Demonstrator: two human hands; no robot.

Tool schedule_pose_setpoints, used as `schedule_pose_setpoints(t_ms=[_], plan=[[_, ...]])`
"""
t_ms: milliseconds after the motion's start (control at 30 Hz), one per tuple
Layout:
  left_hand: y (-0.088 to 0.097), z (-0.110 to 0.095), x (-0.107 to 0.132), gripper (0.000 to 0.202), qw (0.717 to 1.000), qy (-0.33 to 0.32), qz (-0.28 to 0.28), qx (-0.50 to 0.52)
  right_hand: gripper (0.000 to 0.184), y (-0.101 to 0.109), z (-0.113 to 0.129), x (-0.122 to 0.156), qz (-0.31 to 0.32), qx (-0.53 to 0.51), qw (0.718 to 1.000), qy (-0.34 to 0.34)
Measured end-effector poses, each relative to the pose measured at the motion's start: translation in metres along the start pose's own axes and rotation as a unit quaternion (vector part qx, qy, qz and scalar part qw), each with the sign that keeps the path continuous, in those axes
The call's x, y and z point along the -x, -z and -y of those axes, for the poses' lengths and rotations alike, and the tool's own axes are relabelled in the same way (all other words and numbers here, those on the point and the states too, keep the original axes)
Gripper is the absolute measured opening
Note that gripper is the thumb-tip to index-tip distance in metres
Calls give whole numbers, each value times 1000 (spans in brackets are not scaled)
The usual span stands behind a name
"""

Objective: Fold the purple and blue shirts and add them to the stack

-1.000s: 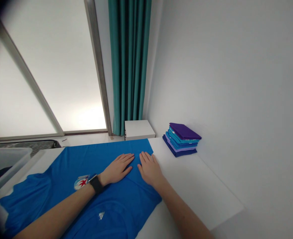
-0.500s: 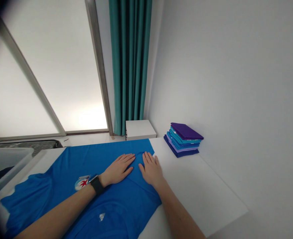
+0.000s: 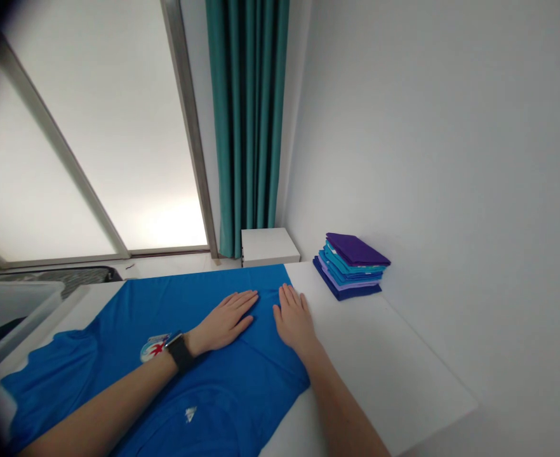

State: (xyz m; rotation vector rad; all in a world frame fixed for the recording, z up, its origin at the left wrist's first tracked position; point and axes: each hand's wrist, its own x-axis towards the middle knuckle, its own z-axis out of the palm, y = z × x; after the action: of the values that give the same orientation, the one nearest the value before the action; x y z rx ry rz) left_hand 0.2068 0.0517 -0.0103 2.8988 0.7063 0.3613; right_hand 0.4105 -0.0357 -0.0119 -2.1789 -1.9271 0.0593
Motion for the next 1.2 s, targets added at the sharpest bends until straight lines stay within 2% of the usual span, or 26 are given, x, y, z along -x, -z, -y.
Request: schedule_pose_setpoints(t_ms=[200, 333, 467, 900, 1200], plan=[[3, -17, -20, 54, 999, -43, 7, -29, 57, -3, -12, 0, 4, -10, 1000, 0], [-10, -25, -40, 55, 998, -55, 2, -40, 59, -7, -11, 2, 33, -12, 999, 9], [-21, -21, -48, 57, 998, -38, 6, -41, 59, -8, -9, 4, 49, 3, 999, 14], [-16, -11, -38, 60, 998, -12, 41, -35, 61, -7, -8, 6, 61, 10, 998, 0], [-2, 6, -10, 59, 999, -2, 27, -43, 62, -5, -10, 6, 64, 0, 998, 1]])
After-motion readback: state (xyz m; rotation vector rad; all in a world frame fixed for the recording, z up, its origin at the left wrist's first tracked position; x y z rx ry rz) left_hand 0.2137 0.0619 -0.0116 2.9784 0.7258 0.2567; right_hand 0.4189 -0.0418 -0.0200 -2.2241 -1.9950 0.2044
